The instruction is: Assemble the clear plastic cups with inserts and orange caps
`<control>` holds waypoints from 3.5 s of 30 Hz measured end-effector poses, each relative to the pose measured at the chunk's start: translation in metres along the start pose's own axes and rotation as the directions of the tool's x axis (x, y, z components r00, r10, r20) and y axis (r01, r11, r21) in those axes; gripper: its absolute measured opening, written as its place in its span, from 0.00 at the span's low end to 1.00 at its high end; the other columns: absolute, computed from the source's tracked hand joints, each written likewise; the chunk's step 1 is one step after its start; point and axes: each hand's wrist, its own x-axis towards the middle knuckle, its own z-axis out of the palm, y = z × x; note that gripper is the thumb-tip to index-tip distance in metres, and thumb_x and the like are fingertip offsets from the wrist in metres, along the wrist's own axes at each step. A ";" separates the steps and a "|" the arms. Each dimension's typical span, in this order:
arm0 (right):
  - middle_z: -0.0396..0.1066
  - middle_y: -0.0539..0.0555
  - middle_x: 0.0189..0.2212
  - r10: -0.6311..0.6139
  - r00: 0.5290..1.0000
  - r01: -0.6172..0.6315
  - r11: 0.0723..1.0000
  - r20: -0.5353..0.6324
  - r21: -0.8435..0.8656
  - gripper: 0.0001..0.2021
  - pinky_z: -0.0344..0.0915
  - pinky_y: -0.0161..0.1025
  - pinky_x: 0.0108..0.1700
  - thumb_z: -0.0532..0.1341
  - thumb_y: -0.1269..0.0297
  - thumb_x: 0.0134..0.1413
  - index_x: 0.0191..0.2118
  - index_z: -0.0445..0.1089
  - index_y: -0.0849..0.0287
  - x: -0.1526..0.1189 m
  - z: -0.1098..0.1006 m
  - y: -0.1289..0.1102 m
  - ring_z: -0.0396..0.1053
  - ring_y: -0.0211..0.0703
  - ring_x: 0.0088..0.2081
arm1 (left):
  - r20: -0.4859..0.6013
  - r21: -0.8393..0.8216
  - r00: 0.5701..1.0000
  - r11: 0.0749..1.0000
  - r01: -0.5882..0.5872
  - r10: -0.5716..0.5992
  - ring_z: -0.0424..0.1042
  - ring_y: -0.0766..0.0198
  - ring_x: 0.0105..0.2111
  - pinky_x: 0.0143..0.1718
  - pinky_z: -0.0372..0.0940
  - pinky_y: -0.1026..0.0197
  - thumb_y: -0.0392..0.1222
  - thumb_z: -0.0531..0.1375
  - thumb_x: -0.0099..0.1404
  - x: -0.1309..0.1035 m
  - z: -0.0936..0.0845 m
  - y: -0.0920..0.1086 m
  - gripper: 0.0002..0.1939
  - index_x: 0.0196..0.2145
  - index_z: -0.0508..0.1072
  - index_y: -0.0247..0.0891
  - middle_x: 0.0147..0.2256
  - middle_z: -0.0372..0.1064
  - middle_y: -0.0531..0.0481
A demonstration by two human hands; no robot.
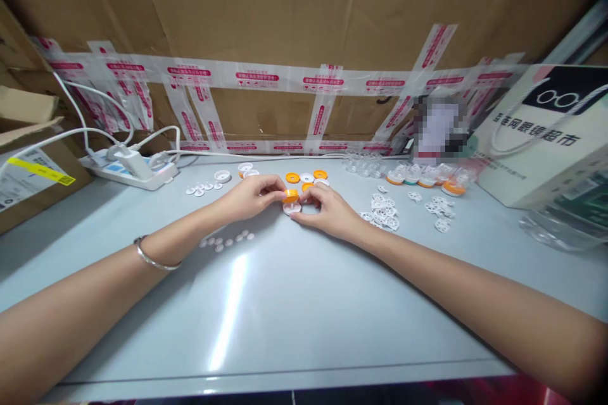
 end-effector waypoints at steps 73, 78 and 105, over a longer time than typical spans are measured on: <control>0.67 0.51 0.28 -0.057 0.998 0.057 0.998 -0.023 0.033 0.09 0.61 0.36 0.35 0.65 0.60 0.43 0.28 0.68 0.60 0.000 0.001 0.004 0.65 0.40 0.32 | 0.133 0.269 0.985 0.953 -0.143 0.110 0.68 0.61 0.38 0.43 0.62 0.59 0.33 0.55 0.61 -0.001 0.005 0.017 0.11 0.42 0.71 0.36 0.39 0.68 0.45; 0.68 0.51 0.29 -0.079 0.997 0.080 0.997 -0.005 0.020 0.08 0.61 0.37 0.37 0.65 0.61 0.44 0.30 0.69 0.58 -0.003 0.002 0.004 0.65 0.41 0.33 | 0.166 0.195 0.978 0.967 -0.161 0.130 0.68 0.61 0.38 0.40 0.62 0.60 0.36 0.55 0.62 -0.003 -0.001 0.014 0.11 0.42 0.70 0.37 0.38 0.69 0.45; 0.64 0.48 0.10 0.604 0.786 -0.535 0.771 0.132 -0.345 0.09 0.53 0.35 0.16 0.65 0.79 0.33 0.18 0.67 0.57 -0.011 -0.170 0.103 0.61 0.36 0.12 | 0.246 0.194 0.964 0.970 -0.149 0.099 0.67 0.61 0.42 0.45 0.63 0.58 0.38 0.56 0.60 -0.016 -0.004 0.023 0.21 0.51 0.63 0.42 0.45 0.67 0.47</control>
